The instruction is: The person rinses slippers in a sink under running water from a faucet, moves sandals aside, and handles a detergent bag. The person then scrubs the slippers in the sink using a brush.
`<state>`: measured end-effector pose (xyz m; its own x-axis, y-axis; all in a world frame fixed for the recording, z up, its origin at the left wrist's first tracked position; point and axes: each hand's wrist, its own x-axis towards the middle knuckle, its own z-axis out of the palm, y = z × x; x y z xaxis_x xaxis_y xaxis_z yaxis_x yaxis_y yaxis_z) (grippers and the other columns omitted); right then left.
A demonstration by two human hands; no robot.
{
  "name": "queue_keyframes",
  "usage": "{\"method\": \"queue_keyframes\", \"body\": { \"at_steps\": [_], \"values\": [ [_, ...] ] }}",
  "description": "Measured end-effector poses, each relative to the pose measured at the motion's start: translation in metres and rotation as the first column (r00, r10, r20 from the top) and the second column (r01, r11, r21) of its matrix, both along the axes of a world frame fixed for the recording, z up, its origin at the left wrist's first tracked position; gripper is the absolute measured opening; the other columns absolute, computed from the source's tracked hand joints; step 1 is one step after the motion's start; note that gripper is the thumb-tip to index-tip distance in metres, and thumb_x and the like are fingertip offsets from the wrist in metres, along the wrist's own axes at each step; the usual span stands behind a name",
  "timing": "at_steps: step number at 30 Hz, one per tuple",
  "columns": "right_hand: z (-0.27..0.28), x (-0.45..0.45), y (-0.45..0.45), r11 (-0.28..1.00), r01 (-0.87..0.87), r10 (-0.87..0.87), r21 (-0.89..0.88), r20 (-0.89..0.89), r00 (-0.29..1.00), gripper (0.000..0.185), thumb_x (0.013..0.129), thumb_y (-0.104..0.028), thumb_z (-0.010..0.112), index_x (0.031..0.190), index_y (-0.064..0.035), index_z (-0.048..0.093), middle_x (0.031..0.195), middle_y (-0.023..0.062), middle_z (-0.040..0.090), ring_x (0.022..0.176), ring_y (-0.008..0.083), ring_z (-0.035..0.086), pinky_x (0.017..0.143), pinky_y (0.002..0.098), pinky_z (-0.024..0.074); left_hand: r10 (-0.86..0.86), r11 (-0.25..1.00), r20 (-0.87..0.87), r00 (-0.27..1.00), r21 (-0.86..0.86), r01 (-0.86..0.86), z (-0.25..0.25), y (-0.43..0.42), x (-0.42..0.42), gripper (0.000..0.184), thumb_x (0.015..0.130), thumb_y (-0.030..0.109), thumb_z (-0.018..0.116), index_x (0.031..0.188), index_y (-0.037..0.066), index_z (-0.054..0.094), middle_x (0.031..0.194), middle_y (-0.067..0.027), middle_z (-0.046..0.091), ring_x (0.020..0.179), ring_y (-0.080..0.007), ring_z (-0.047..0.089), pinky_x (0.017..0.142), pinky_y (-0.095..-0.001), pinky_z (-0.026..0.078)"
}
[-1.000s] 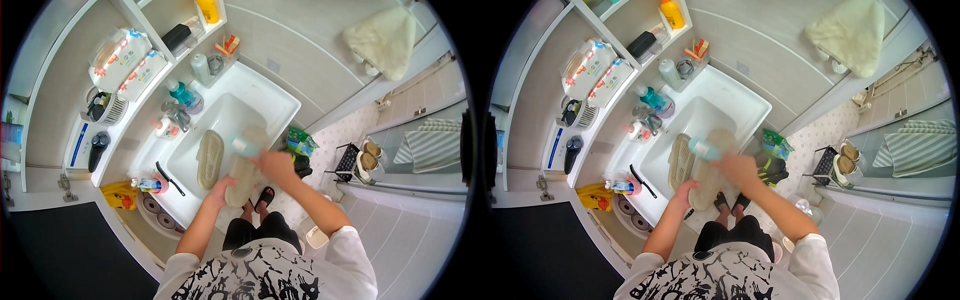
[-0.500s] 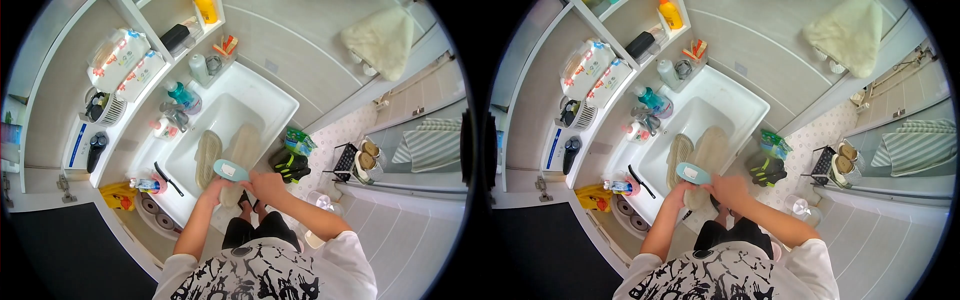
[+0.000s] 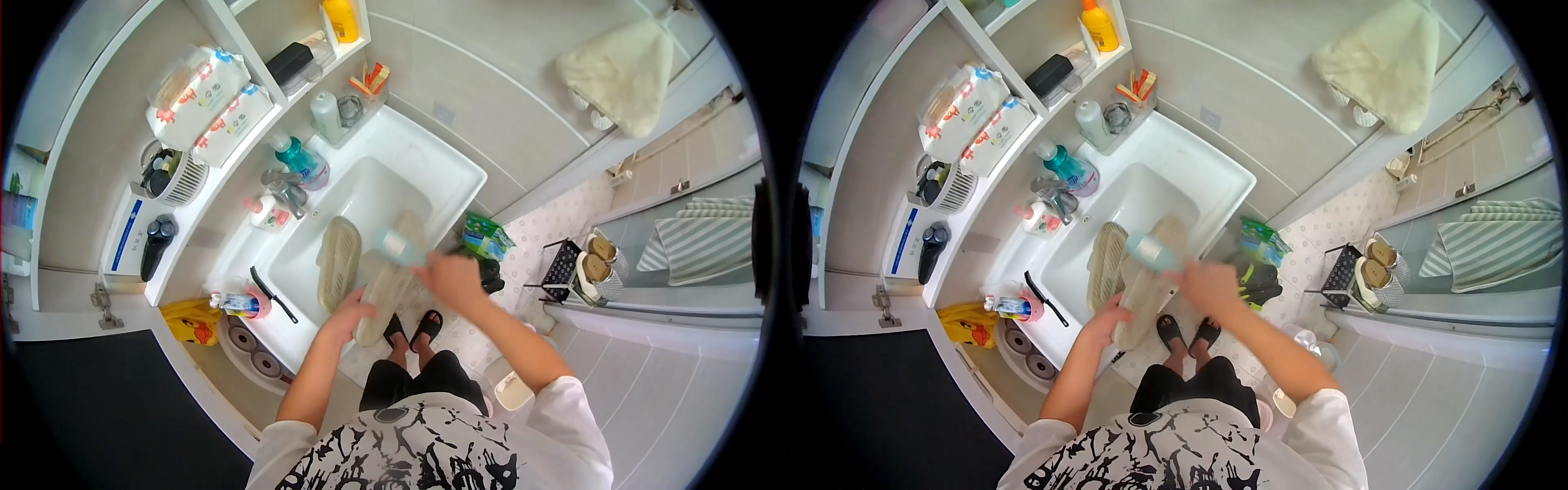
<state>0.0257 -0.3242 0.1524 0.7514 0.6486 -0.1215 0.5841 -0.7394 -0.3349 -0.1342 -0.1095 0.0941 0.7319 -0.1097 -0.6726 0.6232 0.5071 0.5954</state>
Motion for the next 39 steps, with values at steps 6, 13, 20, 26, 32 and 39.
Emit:
{"method": "queue_keyframes", "body": {
  "at_steps": [6,13,20,26,32,39],
  "values": [
    [-0.006,-0.018,0.002,0.994,-0.021,0.021,0.107,-0.005,1.0,0.05,0.095,-0.055,0.057,0.084,-0.0066,0.063,0.06,0.0166,0.063,0.057,0.0368,0.066,0.049,0.0474,0.049,0.039,0.999,0.01,0.999,0.038,-0.039,-0.004,-0.004,0.001,0.069,0.074,0.002,0.063,0.142,0.002,0.051,0.123,-0.0106,0.065,0.11,-0.0222,0.063,0.095,-0.0344,0.05],
    [0.003,0.019,0.0,0.996,0.042,-0.046,0.074,0.057,0.997,0.05,0.095,-0.054,0.058,0.082,-0.006,0.062,0.062,0.0179,0.063,0.057,0.0377,0.065,0.051,0.0496,0.0494,-0.013,0.994,0.022,1.0,0.104,0.01,0.008,-0.002,0.002,0.07,0.071,-0.002,0.064,0.14,-0.002,0.051,0.122,-0.0119,0.065,0.106,-0.0216,0.064,0.093,-0.0336,0.05],
    [0.014,-0.008,0.003,0.989,-0.036,0.036,0.142,0.0,0.999,0.051,0.095,-0.053,0.058,0.079,-0.0046,0.06,0.061,0.0197,0.062,0.059,0.0401,0.065,0.052,0.0514,0.0485,0.037,0.974,0.045,0.998,0.224,-0.046,0.009,-0.001,0.002,0.071,0.073,-0.003,0.067,0.141,-0.002,0.05,0.119,-0.0115,0.067,0.105,-0.0202,0.063,0.091,-0.0313,0.051],
    [0.012,0.038,-0.005,0.989,0.074,-0.07,0.127,-0.032,0.997,0.05,0.096,-0.053,0.056,0.079,-0.0053,0.06,0.064,0.0208,0.063,0.064,0.042,0.065,0.056,0.0526,0.0495,-0.121,0.939,0.163,0.979,0.338,0.059,0.007,0.009,-0.009,0.074,0.073,-0.005,0.069,0.143,-0.003,0.047,0.123,-0.0105,0.065,0.104,-0.0181,0.064,0.088,-0.0301,0.052],
    [0.025,-0.003,0.003,0.999,-0.01,0.014,0.04,-0.11,0.994,0.052,0.098,-0.055,0.051,0.083,-0.0061,0.063,0.07,0.0206,0.066,0.068,0.0409,0.067,0.059,0.0522,0.0518,-0.038,0.953,0.126,0.991,0.303,-0.002,0.002,0.009,-0.008,0.071,0.073,-0.005,0.07,0.141,-0.005,0.048,0.128,-0.0103,0.061,0.104,-0.017,0.063,0.088,-0.0297,0.052],
    [0.016,0.037,-0.005,0.988,0.054,-0.055,0.143,0.0,0.998,0.052,0.099,-0.056,0.049,0.087,-0.0064,0.063,0.07,0.0198,0.066,0.069,0.0412,0.067,0.059,0.0532,0.0516,-0.095,0.953,0.189,0.977,0.302,0.034,0.008,0.007,-0.011,0.067,0.073,-0.006,0.069,0.137,-0.006,0.051,0.12,-0.0091,0.063,0.1,-0.0155,0.062,0.086,-0.0291,0.051]
  ]
}}
